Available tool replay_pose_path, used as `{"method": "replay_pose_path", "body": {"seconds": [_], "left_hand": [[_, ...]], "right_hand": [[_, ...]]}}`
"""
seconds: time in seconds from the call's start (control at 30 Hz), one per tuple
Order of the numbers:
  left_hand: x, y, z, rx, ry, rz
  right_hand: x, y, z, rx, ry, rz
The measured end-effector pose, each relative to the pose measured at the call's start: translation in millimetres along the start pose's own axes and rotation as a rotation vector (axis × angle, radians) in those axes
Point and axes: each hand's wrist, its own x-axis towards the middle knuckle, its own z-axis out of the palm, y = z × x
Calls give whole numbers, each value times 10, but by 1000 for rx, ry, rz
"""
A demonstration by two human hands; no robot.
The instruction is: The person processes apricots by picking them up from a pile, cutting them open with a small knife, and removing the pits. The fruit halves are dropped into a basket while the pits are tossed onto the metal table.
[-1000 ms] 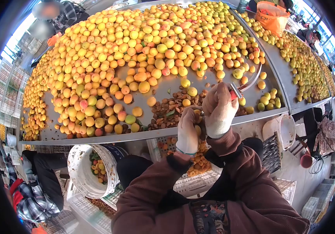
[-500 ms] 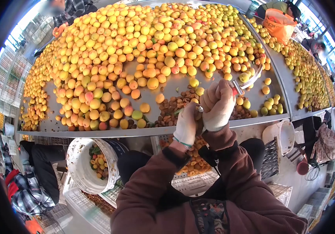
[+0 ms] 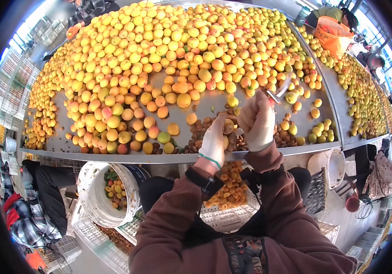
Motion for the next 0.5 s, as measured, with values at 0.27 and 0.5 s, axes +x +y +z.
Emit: {"method": "replay_pose_path", "body": {"seconds": [0.27,0.5], "left_hand": [[495,-260,-302,157,-104,331],[249,-179,-384,919,-558,697]], "right_hand": [[-252,-12,-34,-1377,-257,-186],[57,-115,-409,-1191,-46,-295]]}}
